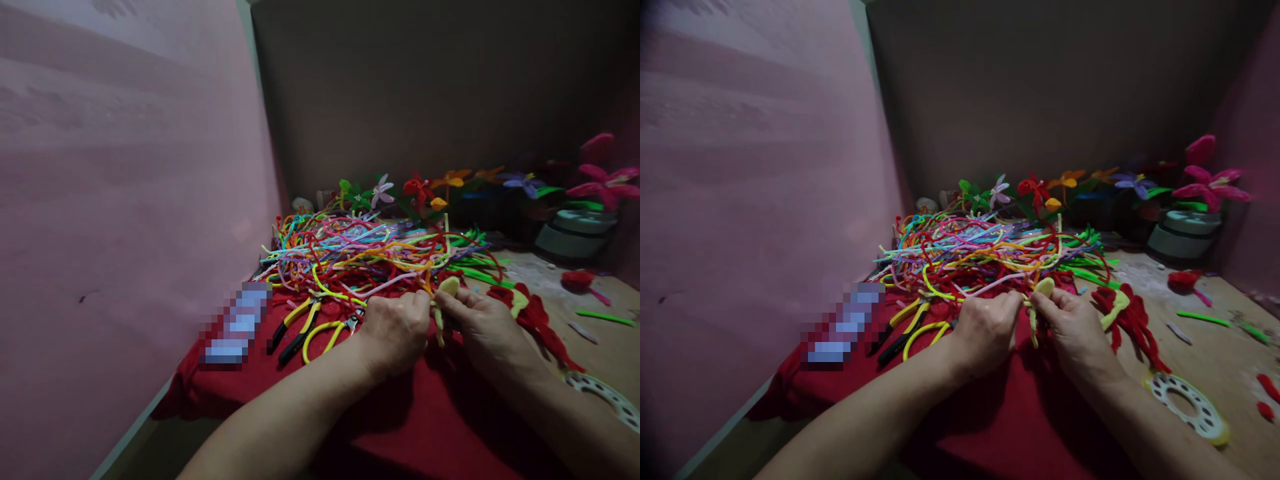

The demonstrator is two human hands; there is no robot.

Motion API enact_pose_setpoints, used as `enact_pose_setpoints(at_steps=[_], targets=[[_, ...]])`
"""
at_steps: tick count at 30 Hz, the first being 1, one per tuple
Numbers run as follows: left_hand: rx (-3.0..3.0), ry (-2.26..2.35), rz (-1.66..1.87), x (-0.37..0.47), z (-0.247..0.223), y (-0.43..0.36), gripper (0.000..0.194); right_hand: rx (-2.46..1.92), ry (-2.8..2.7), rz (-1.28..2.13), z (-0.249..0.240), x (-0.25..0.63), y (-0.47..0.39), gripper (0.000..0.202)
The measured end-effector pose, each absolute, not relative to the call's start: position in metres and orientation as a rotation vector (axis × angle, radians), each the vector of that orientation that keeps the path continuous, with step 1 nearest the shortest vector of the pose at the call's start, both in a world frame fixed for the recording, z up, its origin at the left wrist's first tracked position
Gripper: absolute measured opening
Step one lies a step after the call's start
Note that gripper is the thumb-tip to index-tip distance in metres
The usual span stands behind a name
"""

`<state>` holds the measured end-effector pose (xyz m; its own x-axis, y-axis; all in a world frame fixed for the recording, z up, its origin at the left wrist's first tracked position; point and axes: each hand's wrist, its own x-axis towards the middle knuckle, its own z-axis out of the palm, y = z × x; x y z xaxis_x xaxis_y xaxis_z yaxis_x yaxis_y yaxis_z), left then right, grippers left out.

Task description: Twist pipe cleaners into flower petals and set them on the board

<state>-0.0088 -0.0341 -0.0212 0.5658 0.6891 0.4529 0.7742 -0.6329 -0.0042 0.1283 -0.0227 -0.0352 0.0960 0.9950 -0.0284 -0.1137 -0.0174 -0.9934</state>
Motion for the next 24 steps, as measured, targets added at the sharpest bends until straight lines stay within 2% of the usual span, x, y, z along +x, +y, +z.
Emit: enact_pose_setpoints(at_steps=[5,9,15,19,24], targets=[[-2.592,-1.346,-0.576,-0.01,-0.017,-0.034,0.013,-1.177,-1.025,1.289,-0.036,0.129,-0.026,0.032],[-2.544,-1.521,-0.592,-0.036,0.005,-0.041,0.021,-1.204,-0.958,1.316,-0.037,0.13,-0.025,0.03],[-2.028,-1.893,-0.154,-0.136,0.033,-0.059,0.023,-1.166,-0.955,1.334,-0.035,0.127,-0.025,0.03],[-1.938,-1.93,0.15,-0.184,0.021,-0.052,0.031,-1.155,-0.95,1.327,-0.03,0.122,-0.028,0.034],[-1.888,-1.988,0.275,-0.19,0.006,-0.038,0.034,-1.154,-0.954,1.309,-0.031,0.123,-0.027,0.032]])
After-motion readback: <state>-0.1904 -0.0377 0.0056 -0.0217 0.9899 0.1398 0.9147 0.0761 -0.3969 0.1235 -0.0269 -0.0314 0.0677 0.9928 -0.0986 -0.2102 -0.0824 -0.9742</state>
